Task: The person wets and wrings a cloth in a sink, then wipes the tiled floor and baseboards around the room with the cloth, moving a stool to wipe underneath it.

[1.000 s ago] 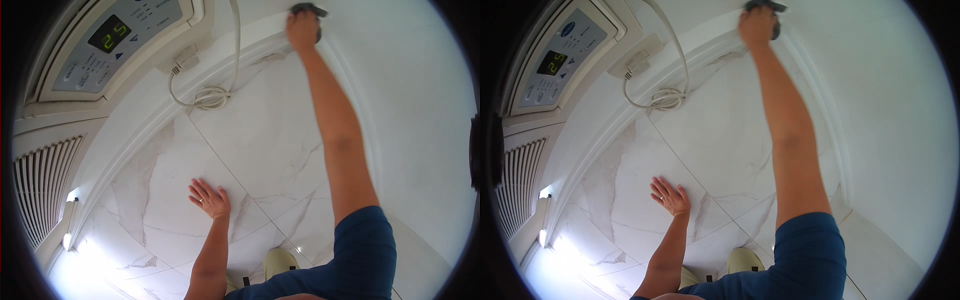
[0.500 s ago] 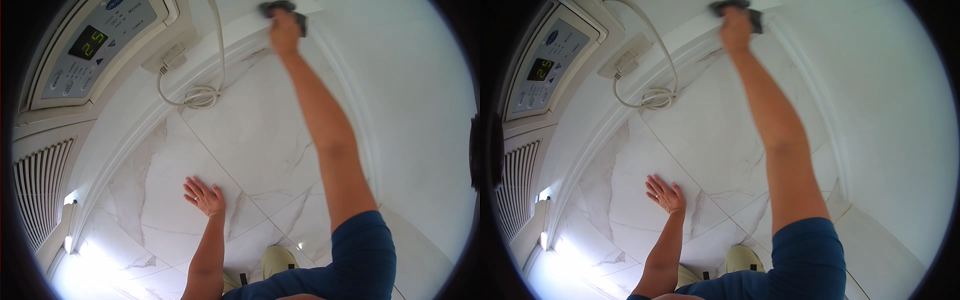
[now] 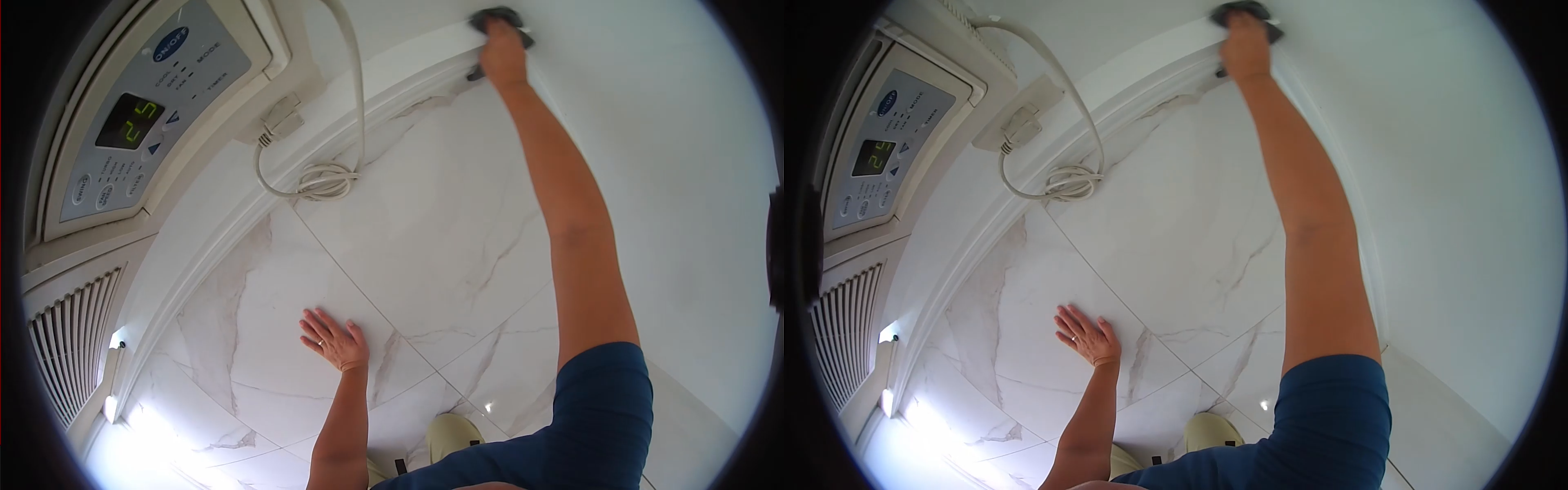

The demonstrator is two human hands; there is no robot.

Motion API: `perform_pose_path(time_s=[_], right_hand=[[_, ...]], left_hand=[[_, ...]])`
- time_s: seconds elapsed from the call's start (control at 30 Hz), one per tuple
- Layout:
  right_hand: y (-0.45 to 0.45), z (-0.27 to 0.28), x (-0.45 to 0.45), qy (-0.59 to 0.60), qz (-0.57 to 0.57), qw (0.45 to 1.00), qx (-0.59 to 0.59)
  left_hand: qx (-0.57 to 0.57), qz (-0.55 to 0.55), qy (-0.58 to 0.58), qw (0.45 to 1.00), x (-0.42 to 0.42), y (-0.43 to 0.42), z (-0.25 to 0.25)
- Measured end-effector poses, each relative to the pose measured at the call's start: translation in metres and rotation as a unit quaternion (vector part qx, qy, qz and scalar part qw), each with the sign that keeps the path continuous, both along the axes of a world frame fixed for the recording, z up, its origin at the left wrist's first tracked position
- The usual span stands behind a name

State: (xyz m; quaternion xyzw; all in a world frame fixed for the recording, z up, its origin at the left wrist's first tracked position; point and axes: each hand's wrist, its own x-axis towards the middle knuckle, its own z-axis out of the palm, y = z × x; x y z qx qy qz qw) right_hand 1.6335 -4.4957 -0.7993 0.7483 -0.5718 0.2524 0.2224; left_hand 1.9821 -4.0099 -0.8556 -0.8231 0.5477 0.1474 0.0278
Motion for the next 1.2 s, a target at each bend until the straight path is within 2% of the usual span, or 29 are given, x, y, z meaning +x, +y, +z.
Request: perform_pose_path(time_s=[0.07, 0.13, 0.2, 0.27, 0.33, 0.4, 0.47, 0.53, 0.6, 0.67, 0.73, 0.8, 0.83, 0.9, 0.93, 0.97, 1.0, 1.07, 1.13, 1.2], right_hand=[[-0.037, -0.009, -0.048, -0.026, -0.072, 0.993, 0.090], [-0.032, 0.005, -0.049, 0.054, -0.060, 0.994, 0.077], [-0.027, 0.019, -0.044, 0.175, -0.149, 0.964, 0.136], [-0.018, 0.034, -0.036, 0.246, -0.169, 0.926, 0.232], [0.013, 0.059, -0.021, 0.134, -0.167, 0.914, 0.344], [0.049, 0.061, -0.010, 0.077, -0.168, 0.898, 0.398], [0.128, 0.072, 0.040, -0.106, -0.076, 0.931, 0.340], [0.154, 0.063, 0.055, -0.134, -0.016, 0.929, 0.343], [0.198, 0.085, 0.125, -0.274, 0.045, 0.854, 0.439], [0.226, 0.096, 0.200, -0.354, 0.130, 0.869, 0.320], [0.227, 0.100, 0.266, -0.330, 0.222, 0.907, 0.139], [0.220, 0.087, 0.318, -0.275, 0.271, 0.919, 0.082], [0.216, 0.073, 0.339, -0.276, 0.280, 0.916, 0.080], [0.221, 0.040, 0.377, -0.065, 0.212, 0.967, 0.125], [0.229, 0.032, 0.390, -0.059, 0.224, 0.966, 0.118], [0.236, 0.026, 0.398, -0.047, 0.184, 0.976, 0.110], [0.241, 0.020, 0.408, -0.037, 0.143, 0.984, 0.104], [0.260, 0.022, 0.443, -0.020, 0.170, 0.975, 0.139], [0.291, 0.028, 0.504, 0.017, 0.198, 0.967, 0.158], [0.327, 0.022, 0.584, -0.021, 0.268, 0.949, 0.164]], left_hand=[[-0.006, 0.001, 0.001, 1.000, 0.000, 0.000, -0.001], [-0.008, 0.001, 0.001, 1.000, 0.000, 0.001, -0.001], [-0.002, 0.007, 0.018, 1.000, 0.000, -0.001, 0.000], [-0.006, 0.021, 0.014, 1.000, 0.001, -0.004, 0.000], [-0.012, 0.005, 0.035, 0.999, 0.001, -0.002, 0.003], [-0.008, 0.012, 0.042, 0.999, 0.000, -0.002, 0.004], [-0.005, 0.017, 0.044, 0.999, 0.004, 0.001, 0.006], [-0.008, 0.009, 0.054, 0.998, 0.003, -0.001, 0.003], [-0.011, 0.023, 0.055, 0.998, 0.003, -0.002, 0.004], [-0.041, 0.011, 0.053, 0.998, 0.002, 0.000, 0.000], [-0.042, 0.017, 0.052, 0.998, 0.000, -0.001, 0.001], [-0.048, 0.022, 0.055, 0.997, 0.003, -0.003, 0.003], [-0.049, 0.020, 0.070, 0.996, 0.004, -0.003, 0.005], [-0.060, 0.026, 0.091, 0.994, 0.005, 0.000, 0.009], [-0.098, 0.036, 0.153, 0.983, 0.008, 0.001, 0.009], [-0.135, 0.046, 0.215, 0.966, 0.015, 0.003, 0.013], [-0.141, 0.057, 0.217, 0.964, 0.031, 0.012, 0.016], [-0.242, 0.068, 0.298, 0.921, 0.072, 0.042, 0.027], [-0.255, 0.132, 0.216, 0.933, 0.134, 0.094, 0.020], [-0.268, 0.220, 0.156, 0.925, 0.190, 0.142, 0.006]])
